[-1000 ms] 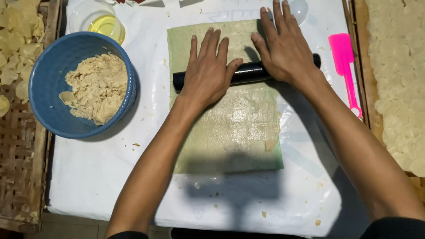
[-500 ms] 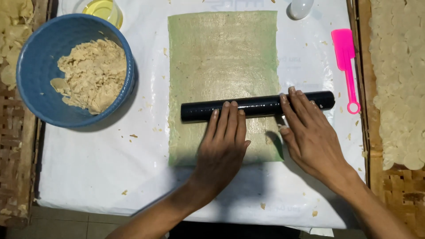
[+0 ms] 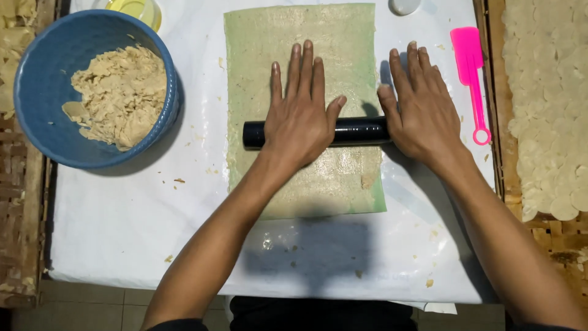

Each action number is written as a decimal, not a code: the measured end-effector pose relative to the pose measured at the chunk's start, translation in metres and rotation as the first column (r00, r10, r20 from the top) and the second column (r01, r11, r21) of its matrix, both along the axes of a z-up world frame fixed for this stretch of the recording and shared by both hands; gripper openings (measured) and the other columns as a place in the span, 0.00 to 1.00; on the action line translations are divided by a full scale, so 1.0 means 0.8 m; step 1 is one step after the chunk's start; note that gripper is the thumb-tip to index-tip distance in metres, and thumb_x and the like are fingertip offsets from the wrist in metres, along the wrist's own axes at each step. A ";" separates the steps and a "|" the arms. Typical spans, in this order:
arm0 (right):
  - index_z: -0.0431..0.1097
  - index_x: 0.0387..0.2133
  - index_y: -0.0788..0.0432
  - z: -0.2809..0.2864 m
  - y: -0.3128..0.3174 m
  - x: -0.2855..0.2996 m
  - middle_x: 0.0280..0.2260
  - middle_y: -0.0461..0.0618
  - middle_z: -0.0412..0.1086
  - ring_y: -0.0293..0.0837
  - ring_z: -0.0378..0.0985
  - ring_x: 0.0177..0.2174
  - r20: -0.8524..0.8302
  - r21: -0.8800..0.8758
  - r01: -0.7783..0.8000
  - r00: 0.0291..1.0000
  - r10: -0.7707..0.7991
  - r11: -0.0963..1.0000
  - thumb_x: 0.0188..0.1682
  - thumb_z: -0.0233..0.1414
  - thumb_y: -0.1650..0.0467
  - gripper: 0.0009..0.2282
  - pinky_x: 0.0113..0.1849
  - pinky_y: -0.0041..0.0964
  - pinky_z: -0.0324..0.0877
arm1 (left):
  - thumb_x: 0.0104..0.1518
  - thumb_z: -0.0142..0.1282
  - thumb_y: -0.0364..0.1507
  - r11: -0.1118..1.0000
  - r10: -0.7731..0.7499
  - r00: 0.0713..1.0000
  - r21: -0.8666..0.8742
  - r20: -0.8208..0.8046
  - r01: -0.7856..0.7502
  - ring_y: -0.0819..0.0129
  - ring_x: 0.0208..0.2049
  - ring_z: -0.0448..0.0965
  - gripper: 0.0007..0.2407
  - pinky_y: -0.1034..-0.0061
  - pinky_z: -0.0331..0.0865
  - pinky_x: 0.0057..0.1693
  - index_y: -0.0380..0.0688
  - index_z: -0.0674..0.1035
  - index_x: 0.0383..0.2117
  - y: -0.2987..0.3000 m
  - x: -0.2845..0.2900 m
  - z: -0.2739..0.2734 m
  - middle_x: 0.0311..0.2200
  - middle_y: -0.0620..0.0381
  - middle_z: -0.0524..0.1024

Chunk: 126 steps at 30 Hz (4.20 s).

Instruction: Rolling and shaping dough on a flat surface using a rolling tool.

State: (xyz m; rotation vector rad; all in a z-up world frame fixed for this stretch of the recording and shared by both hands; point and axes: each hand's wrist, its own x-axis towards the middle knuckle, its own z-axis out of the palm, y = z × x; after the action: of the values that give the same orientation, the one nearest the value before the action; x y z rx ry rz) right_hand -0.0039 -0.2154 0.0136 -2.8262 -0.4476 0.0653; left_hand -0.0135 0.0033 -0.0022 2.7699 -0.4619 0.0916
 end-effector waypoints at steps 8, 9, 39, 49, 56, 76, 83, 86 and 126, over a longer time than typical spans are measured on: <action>0.49 0.68 0.73 -0.007 -0.017 -0.101 0.68 0.73 0.50 0.66 0.48 0.68 0.150 -0.009 -0.086 0.985 0.086 0.996 0.59 0.38 0.66 0.27 0.64 0.61 0.45 | 0.66 0.47 0.40 0.997 -0.063 0.992 -0.038 0.114 0.067 0.39 0.72 0.53 0.31 0.46 0.43 0.74 0.17 0.60 0.63 -0.015 -0.111 0.022 0.67 0.23 0.56; 0.49 0.69 0.72 -0.006 -0.019 -0.112 0.69 0.73 0.48 0.67 0.47 0.68 0.140 0.018 -0.091 0.986 0.087 0.996 0.60 0.37 0.65 0.27 0.64 0.63 0.45 | 0.62 0.58 0.40 0.998 -0.061 0.989 -0.001 0.133 0.062 0.40 0.71 0.56 0.34 0.49 0.48 0.74 0.20 0.61 0.64 -0.015 -0.122 0.025 0.68 0.26 0.57; 0.46 0.70 0.65 -0.015 -0.042 -0.235 0.71 0.63 0.46 0.58 0.48 0.70 0.123 -0.053 -0.126 0.984 0.131 0.991 0.52 0.42 0.63 0.33 0.66 0.58 0.47 | 0.64 0.49 0.42 0.989 -0.125 0.992 0.077 0.010 0.123 0.39 0.73 0.48 0.33 0.51 0.40 0.74 0.23 0.59 0.66 -0.026 -0.247 0.019 0.70 0.28 0.51; 0.69 0.55 0.63 -0.002 -0.066 -0.309 0.58 0.58 0.69 0.53 0.69 0.58 0.186 0.119 -0.047 0.982 0.024 0.992 0.47 0.51 0.68 0.21 0.65 0.58 0.58 | 0.58 0.61 0.28 0.984 -0.134 0.973 -0.095 0.186 0.153 0.43 0.54 0.75 0.19 0.54 0.70 0.60 0.31 0.73 0.53 -0.011 -0.272 0.037 0.53 0.35 0.72; 0.73 0.51 0.66 0.045 -0.042 -0.231 0.50 0.63 0.70 0.53 0.75 0.41 0.184 0.205 -0.030 0.983 -0.008 0.978 0.52 0.49 0.73 0.15 0.43 0.44 0.72 | 0.58 0.53 0.27 0.954 -0.295 0.945 -0.005 0.138 0.298 0.56 0.45 0.73 0.20 0.64 0.66 0.54 0.29 0.71 0.57 0.020 -0.221 0.063 0.47 0.42 0.73; 0.50 0.66 0.75 -0.011 0.003 -0.192 0.66 0.79 0.50 0.71 0.53 0.66 0.144 -0.040 -0.096 0.984 0.101 0.995 0.43 0.51 0.71 0.35 0.62 0.65 0.56 | 0.68 0.50 0.44 0.990 -0.142 0.987 0.027 0.081 0.140 0.46 0.72 0.55 0.31 0.54 0.51 0.75 0.28 0.59 0.66 0.026 -0.202 0.016 0.69 0.34 0.56; 0.48 0.69 0.68 -0.023 -0.018 -0.290 0.70 0.67 0.48 0.61 0.53 0.68 0.116 -0.066 -0.115 0.986 0.122 0.991 0.55 0.38 0.63 0.29 0.65 0.58 0.52 | 0.64 0.52 0.38 0.986 -0.167 0.986 -0.004 -0.012 0.166 0.45 0.70 0.59 0.28 0.55 0.57 0.70 0.28 0.63 0.65 0.028 -0.291 0.012 0.68 0.34 0.58; 0.54 0.67 0.64 -0.020 -0.025 -0.326 0.69 0.63 0.52 0.58 0.52 0.69 0.092 -0.020 -0.101 0.991 0.102 0.995 0.54 0.40 0.63 0.28 0.66 0.55 0.51 | 0.62 0.55 0.39 0.978 -0.193 0.981 -0.077 -0.003 0.192 0.43 0.68 0.62 0.28 0.51 0.59 0.69 0.29 0.65 0.63 0.031 -0.316 0.018 0.67 0.33 0.60; 0.77 0.41 0.62 0.048 0.062 -0.196 0.35 0.49 0.78 0.45 0.77 0.31 -0.037 0.225 -0.041 0.998 0.051 0.973 0.44 0.57 0.77 0.11 0.33 0.39 0.73 | 0.57 0.63 0.33 0.977 -0.048 0.990 -0.200 0.133 0.074 0.52 0.48 0.74 0.19 0.56 0.69 0.57 0.34 0.77 0.50 0.025 -0.302 0.018 0.48 0.45 0.75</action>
State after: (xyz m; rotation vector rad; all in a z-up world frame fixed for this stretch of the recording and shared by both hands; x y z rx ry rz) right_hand -0.1610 -0.1660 0.0523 -2.5879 -0.4792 0.0783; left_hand -0.2548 0.0232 0.0122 2.5553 -0.5383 0.2872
